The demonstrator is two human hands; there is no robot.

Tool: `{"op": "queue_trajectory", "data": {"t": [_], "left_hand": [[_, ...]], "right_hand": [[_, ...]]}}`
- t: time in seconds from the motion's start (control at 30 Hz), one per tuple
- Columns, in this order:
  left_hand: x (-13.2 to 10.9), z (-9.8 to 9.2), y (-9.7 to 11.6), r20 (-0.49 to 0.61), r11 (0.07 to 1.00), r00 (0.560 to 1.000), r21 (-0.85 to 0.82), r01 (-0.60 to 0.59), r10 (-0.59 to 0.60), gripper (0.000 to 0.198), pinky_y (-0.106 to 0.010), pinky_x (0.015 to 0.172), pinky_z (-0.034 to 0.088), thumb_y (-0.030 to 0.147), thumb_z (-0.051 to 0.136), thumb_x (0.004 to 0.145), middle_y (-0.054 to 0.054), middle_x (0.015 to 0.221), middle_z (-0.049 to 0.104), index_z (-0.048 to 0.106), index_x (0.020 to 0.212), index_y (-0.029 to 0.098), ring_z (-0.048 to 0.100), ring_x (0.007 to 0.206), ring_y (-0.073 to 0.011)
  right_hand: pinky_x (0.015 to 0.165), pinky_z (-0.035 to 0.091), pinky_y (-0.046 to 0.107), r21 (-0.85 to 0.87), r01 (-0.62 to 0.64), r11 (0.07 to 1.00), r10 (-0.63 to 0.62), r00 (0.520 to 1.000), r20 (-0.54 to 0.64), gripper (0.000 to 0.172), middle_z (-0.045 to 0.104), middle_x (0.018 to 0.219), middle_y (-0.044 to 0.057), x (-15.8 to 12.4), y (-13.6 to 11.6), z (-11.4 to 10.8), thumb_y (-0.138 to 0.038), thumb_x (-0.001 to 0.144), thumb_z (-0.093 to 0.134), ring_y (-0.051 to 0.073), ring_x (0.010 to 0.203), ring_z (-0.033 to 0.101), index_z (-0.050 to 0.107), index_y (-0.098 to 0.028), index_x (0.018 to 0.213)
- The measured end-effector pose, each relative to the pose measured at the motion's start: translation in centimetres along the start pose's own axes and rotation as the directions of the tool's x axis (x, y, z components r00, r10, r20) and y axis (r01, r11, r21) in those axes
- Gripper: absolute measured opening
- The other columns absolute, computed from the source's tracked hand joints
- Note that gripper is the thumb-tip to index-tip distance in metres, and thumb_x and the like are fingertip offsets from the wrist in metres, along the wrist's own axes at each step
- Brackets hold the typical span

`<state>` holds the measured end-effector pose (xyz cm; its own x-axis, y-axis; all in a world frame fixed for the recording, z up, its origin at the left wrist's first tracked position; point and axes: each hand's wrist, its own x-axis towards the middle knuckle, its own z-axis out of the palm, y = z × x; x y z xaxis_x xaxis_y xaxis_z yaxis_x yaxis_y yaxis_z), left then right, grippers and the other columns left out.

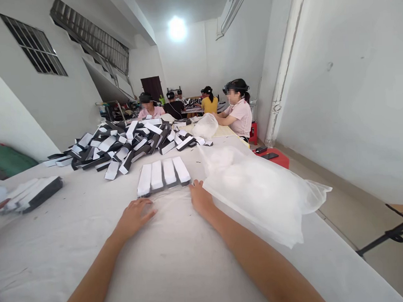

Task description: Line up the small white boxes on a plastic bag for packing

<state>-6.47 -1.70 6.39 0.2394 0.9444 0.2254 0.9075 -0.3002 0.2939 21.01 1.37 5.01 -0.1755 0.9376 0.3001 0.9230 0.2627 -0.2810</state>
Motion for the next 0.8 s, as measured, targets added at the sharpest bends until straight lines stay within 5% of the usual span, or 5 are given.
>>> {"op": "queue_trajectory", "data": {"t": [0.3,0.43,0.53,0.7,0.8], "left_hand": [[0.0,-2.3,-0.4,-0.151,0.995,0.988,-0.102,-0.016,0.0,0.041,-0.036,0.094,0.045,0.015,0.033,0.081,-0.003,0.121,0.061,0.064,0.107,0.025,0.054,0.114,-0.0238],[-0.2,-2.8,-0.7,0.02,0.984,0.994,-0.144,0.105,-0.103,0.032,-0.032,0.078,0.049,0.02,0.038,0.077,-0.001,0.1,0.069,0.068,0.084,0.025,0.064,0.088,-0.0225],[-0.6,-3.3,-0.7,0.106,0.973,0.979,-0.134,0.188,-0.175,0.033,-0.03,0.062,0.048,0.034,0.037,0.084,-0.001,0.081,0.07,0.067,0.075,0.024,0.063,0.068,-0.021],[-0.7,-3.9,-0.4,-0.036,0.956,0.961,-0.116,0.268,-0.274,0.044,-0.028,0.058,0.046,0.047,0.03,0.092,-0.001,0.078,0.07,0.063,0.11,0.025,0.062,0.064,-0.0198],[-0.2,-3.0,-0.2,-0.155,0.989,0.982,-0.114,0.092,-0.11,0.037,-0.031,0.074,0.05,0.041,0.036,0.091,-0.004,0.1,0.07,0.065,0.11,0.025,0.064,0.088,-0.0221]], "right_hand": [[0.062,0.045,0.024,0.313,0.117,0.943,-0.056,0.979,-0.197,0.05,0.052,0.12,0.007,0.3,0.9,-0.4,0.0,0.08,0.035,0.017,0.102,0.055,0.058,-0.023,0.119],[0.083,0.044,0.029,0.367,0.227,0.902,-0.185,0.972,-0.147,0.04,0.068,0.096,0.003,0.3,0.8,-0.4,0.002,0.072,0.042,0.019,0.1,0.057,0.07,-0.021,0.087],[0.074,0.045,0.026,0.389,0.24,0.889,-0.213,0.971,-0.112,0.028,0.07,0.078,-0.001,-0.2,0.7,-0.7,-0.008,0.078,0.048,0.016,0.077,0.062,0.071,-0.022,0.082],[0.064,0.042,0.025,0.422,0.203,0.884,-0.153,0.977,-0.15,0.035,0.068,0.073,0.0,-0.3,-0.2,-1.5,-0.027,0.096,0.035,0.016,0.067,0.06,0.069,-0.023,0.092],[0.064,0.043,0.026,0.421,0.179,0.889,-0.102,0.975,-0.199,0.036,0.068,0.083,0.002,0.6,-0.6,-1.6,-0.027,0.098,0.029,0.016,0.071,0.06,0.062,-0.023,0.112]]}}
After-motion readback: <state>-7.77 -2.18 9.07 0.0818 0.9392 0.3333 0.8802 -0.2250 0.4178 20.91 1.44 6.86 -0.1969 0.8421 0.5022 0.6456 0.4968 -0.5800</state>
